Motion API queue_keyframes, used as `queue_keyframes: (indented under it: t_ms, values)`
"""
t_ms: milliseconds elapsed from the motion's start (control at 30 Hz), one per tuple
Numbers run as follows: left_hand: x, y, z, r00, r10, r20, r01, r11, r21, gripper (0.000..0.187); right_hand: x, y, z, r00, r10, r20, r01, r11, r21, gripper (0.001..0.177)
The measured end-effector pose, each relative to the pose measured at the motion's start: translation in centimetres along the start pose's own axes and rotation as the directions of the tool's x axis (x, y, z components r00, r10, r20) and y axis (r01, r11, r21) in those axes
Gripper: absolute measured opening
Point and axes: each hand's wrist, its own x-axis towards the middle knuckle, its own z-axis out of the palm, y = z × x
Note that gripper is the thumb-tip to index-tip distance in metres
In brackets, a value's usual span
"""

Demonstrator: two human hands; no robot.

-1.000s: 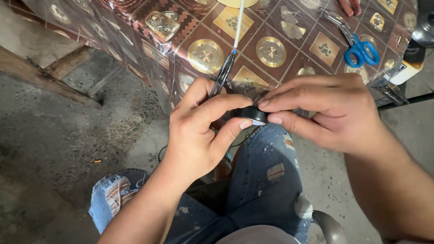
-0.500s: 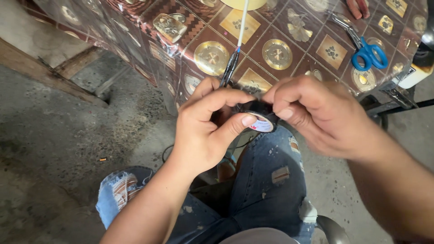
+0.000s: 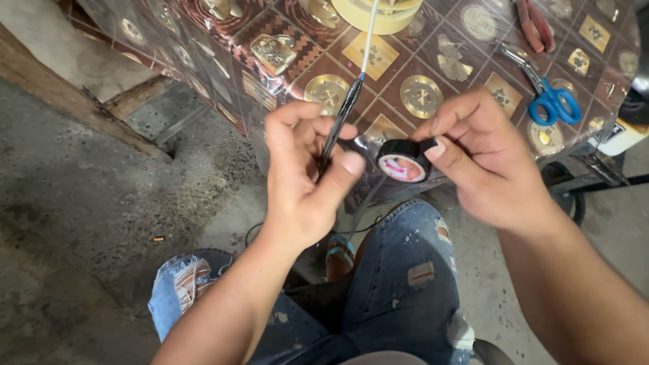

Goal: Repairing the electrical cord of a bug zapper using electrical tape and pliers.

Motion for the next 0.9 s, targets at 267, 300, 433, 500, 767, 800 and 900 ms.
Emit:
queue_keyframes:
  t_ms: [267,300,433,500,767,800,900]
  values:
    - [-0.4,-3.6,-1.2,0.95,-0.249,-0.189,0.236,0.968,-0.089,0.013,3.8,-3.3,3.0,0.995,-0.098,0.025,0.086,0.69,-0.719,0.008]
    - [-0.4,-3.6,-1.3,0.948,-0.265,-0.175,0.247,0.962,-0.118,0.011,4.4,-3.8,3.5,0.988,-0.138,0.068,0.14,0.625,-0.768,0.007]
    - [-0.4,-4.0,-1.5,0.953,-0.25,-0.169,0.222,0.961,-0.167,0.009,5.5,-3.4,4.3,0.965,-0.226,0.13,0.245,0.614,-0.75,0.01]
    - [-0.4,-4.0,-1.6,0.948,-0.27,-0.17,0.244,0.956,-0.161,0.008,5.9,-3.2,4.7,0.967,-0.223,0.12,0.238,0.64,-0.731,0.01]
    - [-1.1,-3.7,-1.0,0.975,-0.091,-0.202,0.106,0.992,0.066,0.009,6.5,-3.8,6.4,0.975,-0.207,0.085,0.2,0.636,-0.745,0.009]
    - [-1.2,-3.4,-0.9,0.974,-0.056,-0.219,0.092,0.983,0.161,0.01,6.6,-3.9,6.5,0.977,-0.2,0.08,0.19,0.625,-0.757,0.008]
    - [-1.1,-2.4,-0.6,0.968,0.059,-0.246,0.014,0.959,0.284,0.026,6.6,-4.0,6.7,0.979,-0.187,0.082,0.181,0.606,-0.775,0.008]
